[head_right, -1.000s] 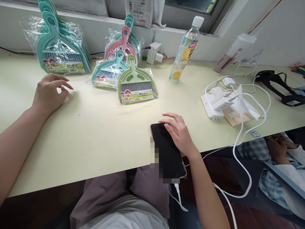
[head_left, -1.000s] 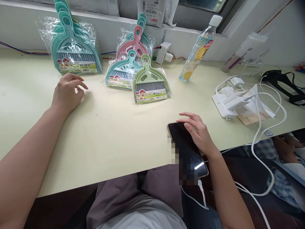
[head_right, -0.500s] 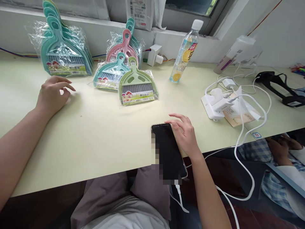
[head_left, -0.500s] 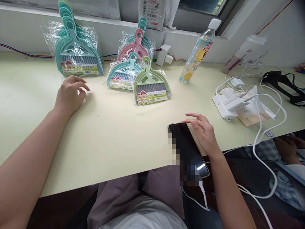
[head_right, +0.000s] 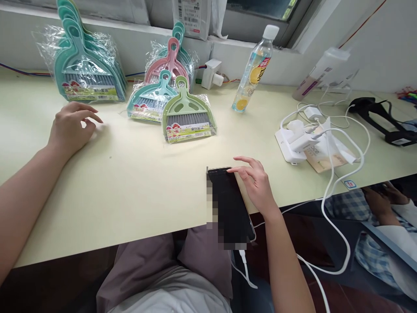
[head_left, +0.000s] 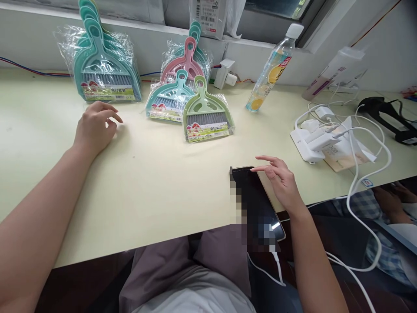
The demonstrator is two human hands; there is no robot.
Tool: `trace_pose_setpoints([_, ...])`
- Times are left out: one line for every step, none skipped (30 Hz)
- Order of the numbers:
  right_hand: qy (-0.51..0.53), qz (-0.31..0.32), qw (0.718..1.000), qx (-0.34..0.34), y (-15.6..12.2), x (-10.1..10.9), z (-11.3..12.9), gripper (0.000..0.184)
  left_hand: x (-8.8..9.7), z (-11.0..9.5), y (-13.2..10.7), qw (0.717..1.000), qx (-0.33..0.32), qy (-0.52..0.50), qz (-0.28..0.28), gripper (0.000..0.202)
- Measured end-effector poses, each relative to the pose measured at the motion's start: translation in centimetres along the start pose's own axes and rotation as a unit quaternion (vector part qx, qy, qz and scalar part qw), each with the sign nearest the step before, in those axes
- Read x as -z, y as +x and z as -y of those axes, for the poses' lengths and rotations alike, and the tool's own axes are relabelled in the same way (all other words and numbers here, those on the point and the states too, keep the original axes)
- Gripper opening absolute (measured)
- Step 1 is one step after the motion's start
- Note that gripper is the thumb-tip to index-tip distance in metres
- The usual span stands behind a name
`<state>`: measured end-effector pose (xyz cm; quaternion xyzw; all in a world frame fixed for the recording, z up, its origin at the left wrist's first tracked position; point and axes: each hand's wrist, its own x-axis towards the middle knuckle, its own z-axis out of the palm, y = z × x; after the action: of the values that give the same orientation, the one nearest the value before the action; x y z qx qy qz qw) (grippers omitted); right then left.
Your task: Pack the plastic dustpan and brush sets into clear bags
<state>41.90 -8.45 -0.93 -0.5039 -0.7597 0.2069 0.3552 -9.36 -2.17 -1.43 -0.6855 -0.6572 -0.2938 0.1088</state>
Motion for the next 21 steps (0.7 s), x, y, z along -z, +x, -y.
trace_pose_setpoints([-0.001,0.002,1.000,0.001,0.00,-0.01,0.04,0.035,0.00,0.00,0.00,1.000,0.001,-0.002,-0.002,0.028])
trace_pose_setpoints([0.000,0.004,1.000,0.003,0.00,0.00,0.09,0.035,0.00,0.00,0.00,1.000,0.002,-0.004,-0.003,0.028])
trace_pose_setpoints([0.001,0.006,1.000,0.005,-0.01,0.00,0.16,0.035,0.00,0.00,0.00,1.000,0.004,-0.006,-0.004,0.027])
trace_pose_setpoints([0.002,0.009,1.000,0.008,-0.02,0.01,0.23,0.035,-0.01,0.01,0.00,1.000,0.005,-0.009,-0.003,0.027])
trace_pose_setpoints([0.004,0.013,1.000,0.010,-0.02,0.01,0.30,0.035,-0.02,0.02,0.00,1.000,0.005,-0.011,-0.003,0.027])
trace_pose_setpoints([0.006,0.016,1.000,0.012,-0.03,0.02,0.38,0.035,-0.03,0.04,0.00,1.000,0.004,-0.013,-0.004,0.027])
trace_pose_setpoints([0.008,0.020,1.000,0.013,-0.03,0.02,0.44,0.035,-0.04,0.07,0.00,1.000,0.001,-0.014,-0.005,0.027])
trace_pose_setpoints([0.009,0.024,1.000,0.013,-0.04,0.01,0.49,0.035,-0.05,0.09,0.01,1.000,-0.001,-0.013,-0.006,0.027])
trace_pose_setpoints([0.011,0.027,0.999,0.014,-0.05,0.01,0.51,0.035,-0.06,0.10,0.02,1.000,-0.004,-0.011,-0.006,0.028])
trace_pose_setpoints([0.012,0.030,0.999,0.013,-0.05,0.01,0.50,0.035,-0.07,0.11,0.02,1.000,-0.006,-0.008,-0.007,0.028])
trace_pose_setpoints([0.014,0.032,0.999,0.013,-0.06,0.02,0.48,0.035,-0.07,0.11,0.02,1.000,-0.007,-0.005,-0.007,0.029])
trace_pose_setpoints([0.016,0.033,0.999,0.012,-0.08,0.02,0.44,0.035,-0.07,0.10,0.02,1.000,-0.006,-0.002,-0.007,0.029])
trace_pose_setpoints([0.017,0.035,0.999,0.012,-0.09,0.03,0.39,0.035,-0.06,0.09,0.00,1.000,-0.003,0.001,-0.007,0.029])
trace_pose_setpoints([0.018,0.036,0.999,0.011,-0.09,0.04,0.35,0.036,-0.05,0.07,-0.02,1.000,0.001,0.003,-0.007,0.029])
trace_pose_setpoints([0.019,0.037,0.999,0.010,-0.10,0.05,0.33,0.036,-0.04,0.05,-0.04,1.000,0.005,0.006,-0.005,0.029])
trace_pose_setpoints([0.020,0.037,0.999,0.009,-0.09,0.07,0.33,0.037,-0.02,0.04,-0.07,1.000,0.010,0.007,-0.003,0.028])
trace_pose_setpoints([0.020,0.036,0.999,0.009,-0.08,0.08,0.36,0.037,-0.01,0.02,-0.10,1.000,0.014,0.009,0.000,0.028])
trace_pose_setpoints([0.022,0.034,0.999,0.008,-0.07,0.09,0.40,0.037,0.00,0.00,-0.12,1.000,0.019,0.009,0.002,0.028])
trace_pose_setpoints([0.023,0.033,0.999,0.008,-0.06,0.10,0.44,0.037,0.01,-0.02,-0.14,1.000,0.022,0.008,0.004,0.029])
trace_pose_setpoints([0.025,0.032,0.999,0.008,-0.04,0.10,0.49,0.037,0.02,-0.05,-0.15,1.000,0.025,0.005,0.005,0.029])
trace_pose_setpoints([0.026,0.031,0.999,0.008,-0.03,0.10,0.52,0.037,0.03,-0.08,-0.15,1.000,0.027,0.002,0.006,0.030])
